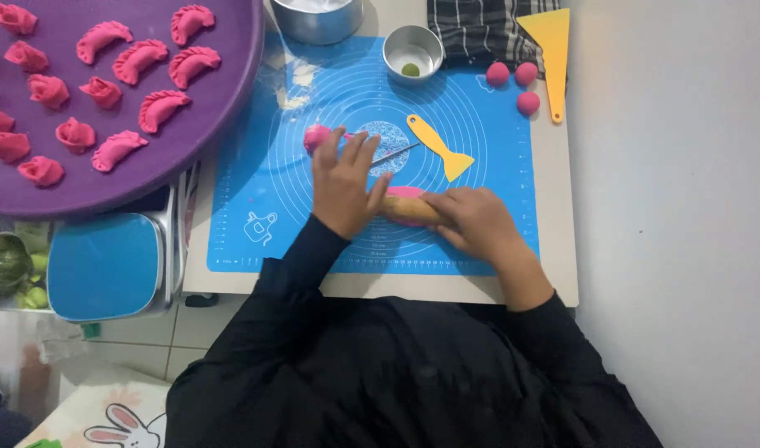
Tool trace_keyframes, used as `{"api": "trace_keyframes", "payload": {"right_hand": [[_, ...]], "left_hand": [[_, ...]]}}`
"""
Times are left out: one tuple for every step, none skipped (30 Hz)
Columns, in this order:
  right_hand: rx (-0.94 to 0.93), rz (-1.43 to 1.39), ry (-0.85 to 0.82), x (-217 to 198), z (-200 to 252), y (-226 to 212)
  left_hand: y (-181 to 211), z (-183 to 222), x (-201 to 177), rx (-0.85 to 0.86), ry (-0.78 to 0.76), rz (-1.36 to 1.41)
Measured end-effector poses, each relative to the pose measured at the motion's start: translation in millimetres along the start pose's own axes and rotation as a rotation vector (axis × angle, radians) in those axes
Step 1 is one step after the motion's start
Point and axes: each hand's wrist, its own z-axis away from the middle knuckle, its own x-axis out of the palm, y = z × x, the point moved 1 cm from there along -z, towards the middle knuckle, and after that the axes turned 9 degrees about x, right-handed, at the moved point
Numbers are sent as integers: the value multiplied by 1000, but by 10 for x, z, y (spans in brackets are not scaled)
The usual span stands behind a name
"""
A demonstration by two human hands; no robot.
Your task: Shaping and decorating pink dough into small pastries using hands and a small detailing tool on a silicone mat.
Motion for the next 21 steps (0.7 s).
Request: {"api": "trace_keyframes", "payload": {"right_hand": [[36, 11, -36, 30, 10, -23], [73, 23, -71, 60, 19, -43], [73, 24, -69, 66, 34, -86], [138, 15, 1, 68, 51, -118], [208, 4, 67, 77, 101, -157], [212, 3, 65, 139, 100, -165], [238, 96, 156, 188, 124, -178], [263, 190, 247, 236, 155, -196], [263, 193, 248, 247, 145, -208], [277, 202, 240, 255, 141, -223], [292, 209, 230, 269, 145, -253], [294, 209, 230, 271, 116, -229], [299, 206, 210, 278, 94, -209], [304, 203, 191, 283, 75, -189], [310, 206, 191, 332, 61, -146], [278, 228, 215, 374, 48, -105], [246, 254, 244, 401, 10, -43], [252, 260, 251, 385, -21, -20], [253, 222, 245, 378, -46, -1], [254, 184, 239, 373, -78, 17], [253, 187, 239, 367, -111, 44]], "left_hand": [[-11, 69, 121, -16, -77, -54], [-22, 135, 244, -32, -153, -108], [-16, 161, 261, -30, -151, -108], [-9, 188, 284, -46, -157, -96], [18, 238, 307, -63, -168, -80], [15, 219, 295, -62, -171, -77], [33, 220, 275, -52, -157, -80], [54, 223, 251, -43, -143, -83], [21, 255, 321, -42, -140, -82], [-9, 289, 388, -61, -171, -80], [-38, 336, 443, -80, -205, -79], [-51, 336, 462, -79, -205, -78], [-63, 342, 481, -94, -222, -92], [-71, 348, 499, -110, -238, -105], [-88, 345, 506, -105, -238, -101], [-103, 340, 514, -120, -266, -98], [-130, 296, 534, -131, -288, -96], [-128, 237, 520, -122, -283, -93], [-124, 201, 505, -154, -318, -71], [-128, 165, 492, -185, -354, -48], [-139, 139, 512, -185, -352, -47]]}}
